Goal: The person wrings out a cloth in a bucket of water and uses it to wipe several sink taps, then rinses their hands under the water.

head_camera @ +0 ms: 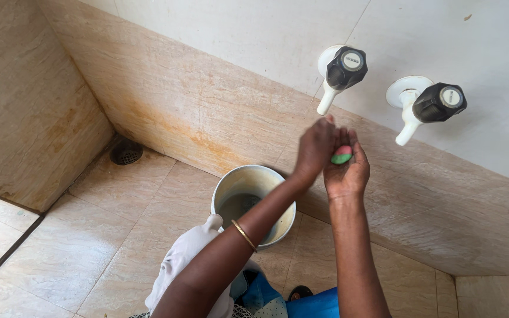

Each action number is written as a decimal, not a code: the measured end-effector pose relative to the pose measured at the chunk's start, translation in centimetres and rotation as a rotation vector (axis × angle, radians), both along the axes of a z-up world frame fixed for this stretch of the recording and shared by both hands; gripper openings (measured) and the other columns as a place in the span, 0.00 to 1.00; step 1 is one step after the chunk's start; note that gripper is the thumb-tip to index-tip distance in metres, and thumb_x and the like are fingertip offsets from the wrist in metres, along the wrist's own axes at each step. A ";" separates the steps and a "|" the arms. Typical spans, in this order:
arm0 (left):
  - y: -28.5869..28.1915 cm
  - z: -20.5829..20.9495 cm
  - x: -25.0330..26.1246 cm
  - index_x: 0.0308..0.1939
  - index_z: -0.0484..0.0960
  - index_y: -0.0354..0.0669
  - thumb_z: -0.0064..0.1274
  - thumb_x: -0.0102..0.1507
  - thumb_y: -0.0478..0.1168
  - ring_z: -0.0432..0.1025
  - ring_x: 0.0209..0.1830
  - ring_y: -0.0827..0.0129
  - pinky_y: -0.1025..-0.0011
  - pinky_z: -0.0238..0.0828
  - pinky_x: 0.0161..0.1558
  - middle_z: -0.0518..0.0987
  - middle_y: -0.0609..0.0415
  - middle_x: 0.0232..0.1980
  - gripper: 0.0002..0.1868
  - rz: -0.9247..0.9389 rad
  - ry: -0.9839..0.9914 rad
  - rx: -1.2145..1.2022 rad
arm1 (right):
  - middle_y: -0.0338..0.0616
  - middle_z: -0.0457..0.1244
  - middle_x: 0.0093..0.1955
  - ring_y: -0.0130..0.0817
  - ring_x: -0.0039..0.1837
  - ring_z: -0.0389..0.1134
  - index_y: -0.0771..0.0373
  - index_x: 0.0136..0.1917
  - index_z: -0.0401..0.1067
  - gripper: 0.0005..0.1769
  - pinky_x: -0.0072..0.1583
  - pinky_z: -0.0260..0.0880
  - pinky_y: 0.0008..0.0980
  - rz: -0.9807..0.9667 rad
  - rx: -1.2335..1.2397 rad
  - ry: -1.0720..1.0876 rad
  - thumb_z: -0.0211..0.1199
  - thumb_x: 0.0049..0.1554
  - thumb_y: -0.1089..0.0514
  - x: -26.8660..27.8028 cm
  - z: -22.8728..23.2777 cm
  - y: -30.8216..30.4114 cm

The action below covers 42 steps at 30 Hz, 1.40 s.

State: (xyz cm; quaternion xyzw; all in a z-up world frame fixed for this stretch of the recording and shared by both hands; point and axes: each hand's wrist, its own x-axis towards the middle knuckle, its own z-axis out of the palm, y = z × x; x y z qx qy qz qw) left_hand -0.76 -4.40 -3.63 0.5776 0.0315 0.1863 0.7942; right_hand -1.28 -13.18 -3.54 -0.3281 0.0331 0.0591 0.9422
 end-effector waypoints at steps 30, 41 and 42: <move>-2.2 -1.8 -2.2 0.39 0.78 0.30 0.40 0.71 0.42 0.72 0.18 0.72 0.72 0.64 0.18 0.77 0.51 0.22 0.17 -0.110 -0.240 0.488 | 0.45 0.64 0.61 0.37 0.73 0.62 0.63 0.60 0.66 0.17 0.80 0.58 0.44 -0.466 -0.849 -0.823 0.39 0.74 0.54 -6.7 2.8 1.9; -3.4 3.4 -5.1 0.19 0.78 0.40 0.45 0.73 0.52 0.55 0.14 0.79 0.70 0.47 0.18 0.65 0.63 0.13 0.30 -0.201 -0.142 0.245 | 0.36 0.60 0.47 0.18 0.42 0.59 0.61 0.62 0.62 0.11 0.42 0.62 0.19 -0.374 -0.119 -0.428 0.51 0.73 0.52 -4.2 6.0 -4.1; -3.6 3.1 -4.9 0.18 0.75 0.42 0.45 0.74 0.52 0.54 0.15 0.80 0.71 0.47 0.19 0.63 0.64 0.15 0.30 -0.208 -0.133 0.241 | 0.36 0.60 0.43 0.17 0.37 0.56 0.61 0.58 0.63 0.13 0.37 0.58 0.18 -0.392 -0.128 -0.459 0.49 0.72 0.50 -4.2 7.0 -5.7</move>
